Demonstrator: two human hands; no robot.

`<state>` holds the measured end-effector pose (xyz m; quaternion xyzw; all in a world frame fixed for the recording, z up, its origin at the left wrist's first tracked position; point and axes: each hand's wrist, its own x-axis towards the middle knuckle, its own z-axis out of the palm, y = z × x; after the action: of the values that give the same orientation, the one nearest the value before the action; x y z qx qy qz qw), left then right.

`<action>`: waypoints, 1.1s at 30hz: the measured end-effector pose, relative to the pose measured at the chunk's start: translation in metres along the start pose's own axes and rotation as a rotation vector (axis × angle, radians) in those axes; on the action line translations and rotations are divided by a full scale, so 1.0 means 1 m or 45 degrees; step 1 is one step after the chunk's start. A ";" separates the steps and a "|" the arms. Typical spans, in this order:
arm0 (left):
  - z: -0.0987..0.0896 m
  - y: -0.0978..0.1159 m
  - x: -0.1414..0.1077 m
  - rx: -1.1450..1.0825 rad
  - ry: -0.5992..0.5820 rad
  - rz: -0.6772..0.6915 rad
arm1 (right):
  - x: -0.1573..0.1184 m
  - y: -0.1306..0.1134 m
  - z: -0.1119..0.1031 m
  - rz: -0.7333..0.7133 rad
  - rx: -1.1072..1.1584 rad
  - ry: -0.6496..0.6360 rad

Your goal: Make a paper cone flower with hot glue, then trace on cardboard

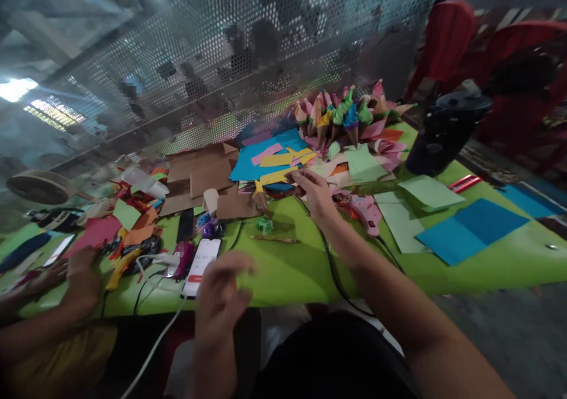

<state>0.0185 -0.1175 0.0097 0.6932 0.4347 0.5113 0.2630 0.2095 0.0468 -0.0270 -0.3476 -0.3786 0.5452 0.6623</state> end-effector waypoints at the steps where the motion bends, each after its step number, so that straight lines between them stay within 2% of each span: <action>1: -0.001 -0.010 0.008 0.100 -0.081 -0.045 | 0.000 0.000 0.000 -0.003 -0.004 -0.006; 4: -0.002 -0.050 0.036 0.594 -0.302 -0.243 | -0.001 0.000 0.000 0.003 -0.008 -0.023; 7: -0.001 -0.086 0.056 0.908 -0.506 -0.363 | -0.002 0.000 0.001 0.009 -0.002 -0.030; 9: 0.002 -0.100 0.062 0.999 -0.598 -0.362 | -0.002 0.000 0.001 0.009 -0.005 -0.038; 11: 0.005 -0.106 0.065 1.062 -0.628 -0.325 | -0.002 0.000 0.001 0.008 -0.003 -0.048; 16: 0.007 -0.108 0.072 1.132 -0.601 -0.284 | -0.003 0.000 0.002 0.020 0.015 -0.078; 22: -0.001 -0.119 0.080 0.951 -0.616 -0.257 | -0.006 0.004 0.003 0.046 -0.020 -0.111; 27: 0.000 -0.124 0.084 0.822 -0.401 -0.276 | -0.008 0.006 0.007 0.075 -0.113 -0.182; 33: 0.010 -0.114 0.091 0.412 -0.153 -0.253 | -0.012 0.007 0.008 0.009 -0.333 -0.303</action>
<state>-0.0012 0.0176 -0.0425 0.7093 0.5609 0.3642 0.2226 0.1971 0.0362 -0.0309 -0.3650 -0.5209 0.5309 0.5600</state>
